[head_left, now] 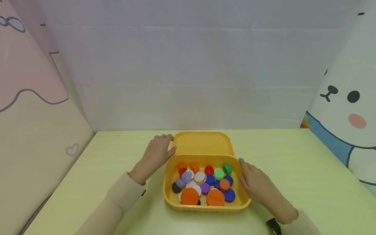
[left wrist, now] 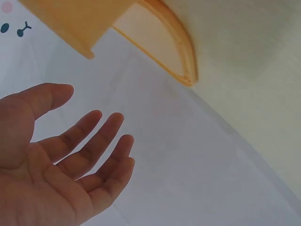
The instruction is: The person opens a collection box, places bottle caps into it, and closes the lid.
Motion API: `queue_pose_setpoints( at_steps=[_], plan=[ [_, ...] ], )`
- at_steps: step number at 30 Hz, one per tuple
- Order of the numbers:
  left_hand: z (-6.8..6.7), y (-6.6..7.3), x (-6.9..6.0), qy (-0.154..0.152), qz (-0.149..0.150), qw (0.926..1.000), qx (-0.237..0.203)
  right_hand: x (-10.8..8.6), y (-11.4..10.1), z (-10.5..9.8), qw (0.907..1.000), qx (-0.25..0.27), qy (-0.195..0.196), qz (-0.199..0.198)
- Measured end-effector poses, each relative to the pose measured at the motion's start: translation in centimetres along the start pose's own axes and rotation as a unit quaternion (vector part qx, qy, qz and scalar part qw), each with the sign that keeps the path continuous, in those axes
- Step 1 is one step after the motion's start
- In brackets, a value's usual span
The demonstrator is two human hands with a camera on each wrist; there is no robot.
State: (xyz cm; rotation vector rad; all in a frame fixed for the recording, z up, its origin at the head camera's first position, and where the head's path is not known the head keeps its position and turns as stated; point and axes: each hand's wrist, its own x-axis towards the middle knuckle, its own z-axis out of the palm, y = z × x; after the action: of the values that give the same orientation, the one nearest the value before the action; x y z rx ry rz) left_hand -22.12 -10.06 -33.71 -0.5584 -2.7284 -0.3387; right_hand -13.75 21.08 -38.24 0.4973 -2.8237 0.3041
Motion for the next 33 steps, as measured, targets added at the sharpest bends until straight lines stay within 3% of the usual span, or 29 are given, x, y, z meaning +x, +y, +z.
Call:
queue_pose_setpoints(
  at_steps=[7,16,23,33],
  plan=[
    [1.6,-2.1,1.3,-0.006,-0.027,0.9996,0.009,0.1,-0.1,-0.1,1.0,-0.001,-0.003,0.0],
    [3.8,-3.8,2.4,-0.075,-0.059,0.9954,0.001,0.1,-0.2,-0.1,1.0,0.0,-0.004,0.002],
    [4.9,-4.3,2.5,-0.113,-0.067,0.9912,0.016,0.1,-0.2,0.0,1.0,0.005,-0.005,0.005],
    [6.0,-4.4,2.6,-0.114,-0.063,0.9913,0.02,0.2,-0.2,-0.1,1.0,0.005,-0.004,0.006]
  ],
)
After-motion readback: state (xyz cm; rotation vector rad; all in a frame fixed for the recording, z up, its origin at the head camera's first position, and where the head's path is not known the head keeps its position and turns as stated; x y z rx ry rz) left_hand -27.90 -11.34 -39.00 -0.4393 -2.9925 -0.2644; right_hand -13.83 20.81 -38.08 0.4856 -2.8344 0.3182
